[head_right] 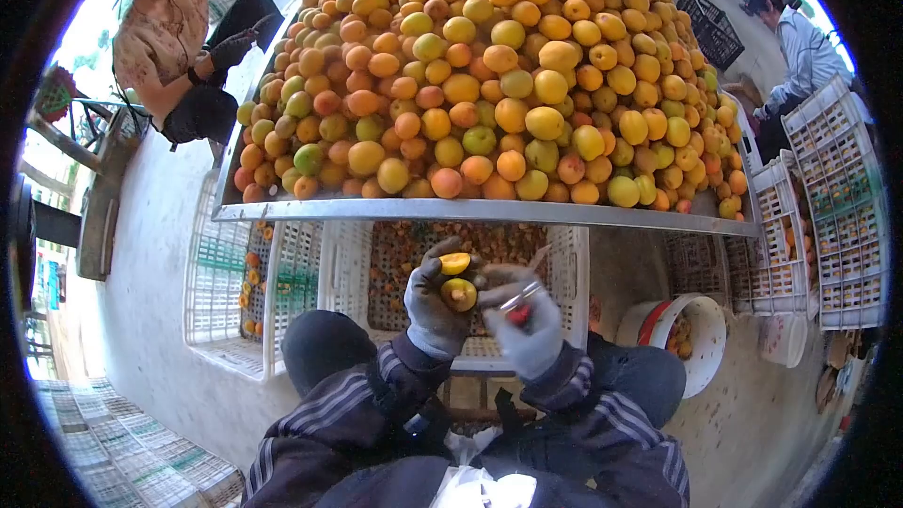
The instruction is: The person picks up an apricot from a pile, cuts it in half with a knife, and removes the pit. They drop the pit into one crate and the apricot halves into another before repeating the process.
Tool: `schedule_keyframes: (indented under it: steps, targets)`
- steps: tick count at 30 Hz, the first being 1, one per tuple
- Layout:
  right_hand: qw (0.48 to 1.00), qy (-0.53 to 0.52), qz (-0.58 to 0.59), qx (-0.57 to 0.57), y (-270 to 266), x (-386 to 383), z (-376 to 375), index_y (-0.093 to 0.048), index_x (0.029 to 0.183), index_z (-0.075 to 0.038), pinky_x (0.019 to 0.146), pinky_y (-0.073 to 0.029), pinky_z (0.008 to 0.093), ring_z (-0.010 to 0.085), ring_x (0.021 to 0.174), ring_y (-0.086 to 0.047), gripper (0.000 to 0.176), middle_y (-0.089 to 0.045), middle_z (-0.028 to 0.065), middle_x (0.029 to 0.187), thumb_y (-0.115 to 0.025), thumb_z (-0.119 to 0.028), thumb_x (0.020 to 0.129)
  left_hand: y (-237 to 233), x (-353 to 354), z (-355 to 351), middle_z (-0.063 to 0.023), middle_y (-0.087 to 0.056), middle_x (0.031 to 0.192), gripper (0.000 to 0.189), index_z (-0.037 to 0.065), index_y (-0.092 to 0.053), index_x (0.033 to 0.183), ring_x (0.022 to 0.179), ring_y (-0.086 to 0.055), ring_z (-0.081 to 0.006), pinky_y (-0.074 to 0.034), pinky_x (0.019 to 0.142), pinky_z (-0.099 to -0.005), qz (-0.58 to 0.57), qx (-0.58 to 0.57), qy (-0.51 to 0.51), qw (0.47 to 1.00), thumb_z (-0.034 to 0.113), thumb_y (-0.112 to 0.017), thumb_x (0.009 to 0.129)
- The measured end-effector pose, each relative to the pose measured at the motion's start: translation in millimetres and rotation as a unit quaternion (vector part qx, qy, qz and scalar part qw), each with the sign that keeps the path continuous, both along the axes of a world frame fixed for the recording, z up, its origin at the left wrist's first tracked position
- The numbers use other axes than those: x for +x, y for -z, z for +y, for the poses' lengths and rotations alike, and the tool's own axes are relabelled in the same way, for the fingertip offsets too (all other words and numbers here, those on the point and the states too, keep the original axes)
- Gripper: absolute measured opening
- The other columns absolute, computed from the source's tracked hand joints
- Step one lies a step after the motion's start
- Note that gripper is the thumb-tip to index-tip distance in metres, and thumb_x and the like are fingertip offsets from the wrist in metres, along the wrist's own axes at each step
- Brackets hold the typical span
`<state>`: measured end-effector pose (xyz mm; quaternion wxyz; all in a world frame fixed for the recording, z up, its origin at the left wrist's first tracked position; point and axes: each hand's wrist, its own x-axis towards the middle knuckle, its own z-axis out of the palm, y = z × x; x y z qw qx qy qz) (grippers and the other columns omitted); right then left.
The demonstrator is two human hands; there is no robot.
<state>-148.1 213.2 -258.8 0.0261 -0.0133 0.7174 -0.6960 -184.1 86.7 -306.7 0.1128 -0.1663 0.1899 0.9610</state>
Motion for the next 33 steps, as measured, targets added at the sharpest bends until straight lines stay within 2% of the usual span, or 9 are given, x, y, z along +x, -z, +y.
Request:
schedule_keyframes:
  steps: [1,7,11,14,19,22,23,25,33]
  targets:
    - [0.992,0.047,-0.097,-0.07,-11,-3,3,-0.055,0.098,-0.001,0.07,-0.044,0.0215,0.0134,0.083,-0.056,0.025,-0.053,0.0103,0.108,-0.054,0.008,0.074,0,0,-1,-0.0155,-0.059,0.088,0.035,0.005,-0.046,0.112,0.076,-0.059,-0.0248,-0.051,0.069,-0.0345,0.002,0.001,-0.002,1.0,0.021,-0.044,0.081]
    - [0.999,0.044,0.016,-0.002,8,-3,-1,-0.049,0.104,-0.002,0.066,-0.046,0.0214,0.0083,0.076,-0.055,0.03,-0.058,0.0064,0.091,-0.057,0.006,0.076,-1,3,8,-0.015,-0.059,0.089,0.039,0.004,-0.045,0.114,0.081,-0.059,-0.025,-0.049,0.076,-0.0354,-0.016,-0.012,-0.011,1.0,0.023,-0.046,0.081]
    - [0.998,0.038,0.023,0.036,4,-5,-4,-0.055,0.101,0.003,0.082,-0.044,0.0254,0.0171,0.092,-0.055,0.028,-0.054,0.0109,0.107,-0.06,0.007,0.074,-7,8,11,-0.0148,-0.057,0.096,0.041,0.004,-0.045,0.115,0.085,-0.058,-0.0248,-0.047,0.081,-0.0353,0.011,-0.025,-0.009,1.0,0.023,-0.048,0.08]
    - [0.96,-0.009,0.159,0.23,24,-7,-1,-0.056,0.095,-0.001,0.083,-0.046,0.0384,0.0332,0.1,-0.053,0.034,-0.049,0.0197,0.112,-0.065,0.002,0.062,-5,10,10,-0.0149,-0.055,0.1,0.042,0.004,-0.045,0.116,0.086,-0.057,-0.0243,-0.047,0.081,-0.0348,0.018,-0.042,-0.003,0.999,0.022,-0.048,0.078]
    - [0.937,-0.049,0.231,0.258,18,2,-3,-0.057,0.094,-0.002,0.087,-0.044,0.0367,0.0326,0.106,-0.051,0.031,-0.048,0.0191,0.115,-0.064,0.003,0.064,-29,11,3,-0.0128,-0.053,0.106,0.052,0.004,-0.037,0.124,0.097,-0.052,-0.0202,-0.042,0.086,-0.0301,0.091,-0.177,0.013,0.98,0.02,-0.049,0.076]
    - [0.986,0.048,0.154,0.032,22,4,-8,-0.055,0.092,-0.003,0.086,-0.043,0.0347,0.027,0.108,-0.05,0.027,-0.049,0.0189,0.114,-0.064,0.007,0.068,-26,7,7,-0.0118,-0.049,0.112,0.055,0.002,-0.036,0.126,0.103,-0.048,-0.0192,-0.038,0.092,-0.0309,0.154,-0.202,0.01,0.967,0.018,-0.051,0.076]
    - [0.969,0.058,0.209,0.118,15,-4,2,-0.053,0.091,-0.003,0.072,-0.048,0.0285,0.0196,0.088,-0.057,0.021,-0.049,0.0199,0.114,-0.061,0.004,0.072,-27,8,8,-0.0115,-0.048,0.114,0.055,0.002,-0.036,0.126,0.104,-0.047,-0.0192,-0.037,0.093,-0.0314,0.177,-0.221,0.004,0.959,0.017,-0.051,0.075]
    - [0.976,0.113,0.009,-0.188,0,-7,9,-0.053,0.09,-0.001,0.049,-0.043,0.0219,0.0099,0.058,-0.051,0.012,-0.052,0.0205,0.108,-0.057,-0.007,0.082,-26,9,9,-0.0109,-0.047,0.115,0.056,0.001,-0.035,0.127,0.106,-0.046,-0.0193,-0.035,0.095,-0.0317,0.199,-0.276,0.005,0.94,0.018,-0.052,0.076]
    - [0.938,0.139,0.13,-0.289,-28,-20,13,-0.052,0.086,0.001,0.038,-0.03,0.0214,0.0058,0.04,-0.037,0.025,-0.056,0.0219,0.091,-0.049,-0.024,0.09,-25,6,12,-0.0098,-0.056,0.093,0.052,0.001,-0.04,0.122,0.076,-0.058,-0.0212,-0.049,0.068,-0.033,0.108,-0.025,0.122,0.986,0.04,-0.041,0.088]
